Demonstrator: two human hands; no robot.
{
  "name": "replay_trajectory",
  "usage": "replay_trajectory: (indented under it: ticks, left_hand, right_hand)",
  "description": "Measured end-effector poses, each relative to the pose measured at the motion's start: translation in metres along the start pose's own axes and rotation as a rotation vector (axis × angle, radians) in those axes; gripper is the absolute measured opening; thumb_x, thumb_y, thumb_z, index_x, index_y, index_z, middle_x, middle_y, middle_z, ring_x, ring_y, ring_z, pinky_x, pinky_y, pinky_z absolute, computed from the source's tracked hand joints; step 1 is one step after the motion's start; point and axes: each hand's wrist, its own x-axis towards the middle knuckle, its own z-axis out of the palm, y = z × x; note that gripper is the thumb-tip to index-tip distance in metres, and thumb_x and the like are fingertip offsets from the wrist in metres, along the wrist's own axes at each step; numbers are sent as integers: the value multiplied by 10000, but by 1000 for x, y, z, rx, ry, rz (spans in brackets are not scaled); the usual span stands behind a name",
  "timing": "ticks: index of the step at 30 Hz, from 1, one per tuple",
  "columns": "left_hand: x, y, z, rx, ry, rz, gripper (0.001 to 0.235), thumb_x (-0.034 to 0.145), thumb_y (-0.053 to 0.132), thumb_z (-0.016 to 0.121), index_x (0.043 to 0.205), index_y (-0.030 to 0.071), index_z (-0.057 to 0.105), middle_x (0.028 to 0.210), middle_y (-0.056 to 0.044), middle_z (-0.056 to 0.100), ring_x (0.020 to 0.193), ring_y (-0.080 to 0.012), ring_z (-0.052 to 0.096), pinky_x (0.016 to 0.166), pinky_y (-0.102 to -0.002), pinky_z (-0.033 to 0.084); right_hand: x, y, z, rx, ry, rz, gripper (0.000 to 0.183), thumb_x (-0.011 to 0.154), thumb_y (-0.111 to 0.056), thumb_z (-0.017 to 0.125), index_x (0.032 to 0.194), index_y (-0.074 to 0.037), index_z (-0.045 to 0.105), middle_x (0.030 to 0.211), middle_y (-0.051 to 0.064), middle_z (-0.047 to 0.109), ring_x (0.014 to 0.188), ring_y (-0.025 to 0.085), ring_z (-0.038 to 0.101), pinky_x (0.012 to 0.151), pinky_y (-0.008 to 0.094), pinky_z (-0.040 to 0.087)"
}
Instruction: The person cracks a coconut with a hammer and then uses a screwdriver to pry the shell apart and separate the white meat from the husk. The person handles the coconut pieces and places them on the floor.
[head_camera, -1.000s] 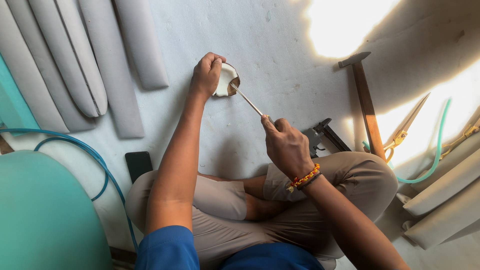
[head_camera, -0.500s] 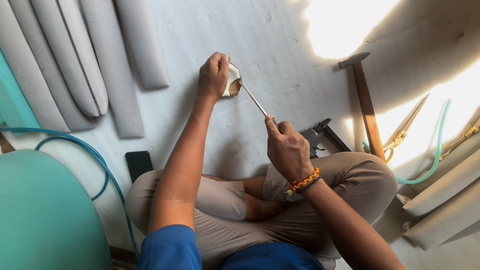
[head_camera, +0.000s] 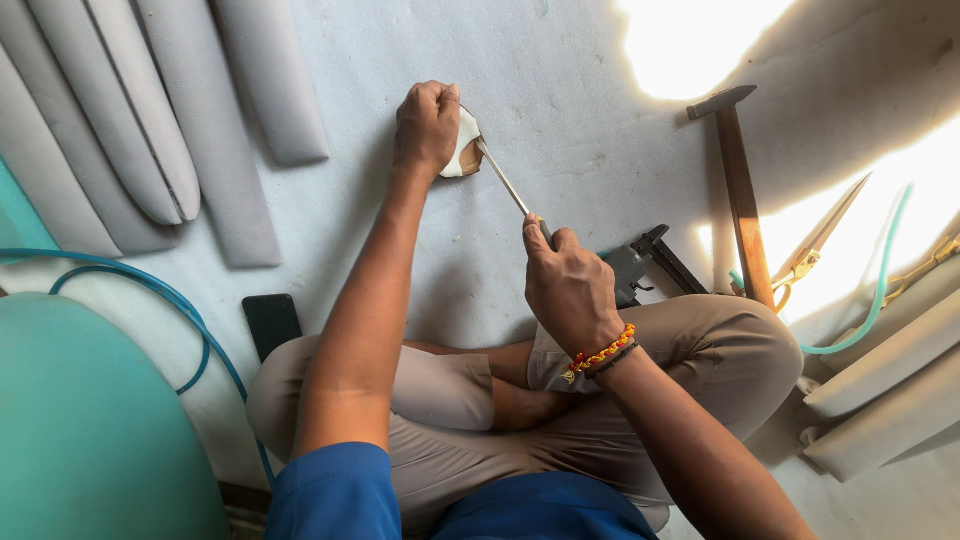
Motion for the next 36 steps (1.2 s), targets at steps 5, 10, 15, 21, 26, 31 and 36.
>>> replay_trajectory:
  ticks: [5, 10, 15, 21, 26, 31, 36]
  left_hand:
    - [-27, -3, 5, -101, 238, 212, 414, 1007, 264, 539, 1235, -72, 620, 1166, -231, 646, 1038, -312, 692, 898, -417, 573]
    - [-43, -9, 20, -176, 411, 206, 483, 1109, 368, 437, 1234, -32, 677, 1160, -204, 724, 1072, -310, 724, 886, -406, 603]
    - [-21, -13, 23, -142, 366, 87, 482, 1077, 380, 402, 1102, 26, 728, 926, -141, 762, 865, -253, 763, 783, -381, 608]
    - [-18, -30, 29, -146, 396, 234, 475, 1111, 361, 385, 1110, 18, 714, 1012, -131, 763, 937, -277, 755, 849, -390, 591]
    - [-15, -29, 30, -135, 418, 254, 474, 1114, 358, 375, 1115, 26, 714, 1063, -131, 759, 989, -275, 745, 890, -395, 583]
    - [-17, -32, 26, -145, 394, 207, 473, 1094, 354, 387, 1086, 13, 715, 1047, -143, 759, 968, -293, 740, 866, -409, 577]
    - [-16, -18, 19, -185, 426, 211, 468, 1092, 347, 391, 1098, 13, 719, 1019, -151, 761, 958, -303, 744, 848, -417, 583]
  right_hand:
    - [-3, -2, 4, 13, -8, 11, 442, 941, -38, 595, 1381, -4, 613, 836, 186, 676, 487, 219, 646, 398, 364, 535]
    - [-11, -5, 8, 44, -11, 0, 431, 968, -55, 586, 1393, 17, 599, 847, 191, 672, 486, 214, 642, 401, 363, 535]
    - [-9, -2, 7, 65, 11, 25, 424, 968, -77, 599, 1386, -6, 614, 834, 174, 673, 475, 229, 632, 405, 374, 530]
    - [-2, -1, 22, 49, 28, 33, 420, 910, -61, 647, 1327, -8, 663, 789, 142, 653, 479, 255, 619, 421, 384, 523]
    - [-12, 7, 54, 80, 138, 27, 390, 939, -62, 671, 1327, -21, 668, 813, 126, 646, 516, 262, 628, 464, 393, 530]
    - [-19, 27, 90, 245, 329, 2, 348, 972, -109, 682, 1319, -98, 668, 914, 80, 664, 675, 268, 672, 587, 393, 566]
    - [-12, 39, 63, 177, 216, -24, 339, 973, -134, 695, 1311, -111, 677, 899, 68, 685, 621, 229, 665, 552, 366, 571]
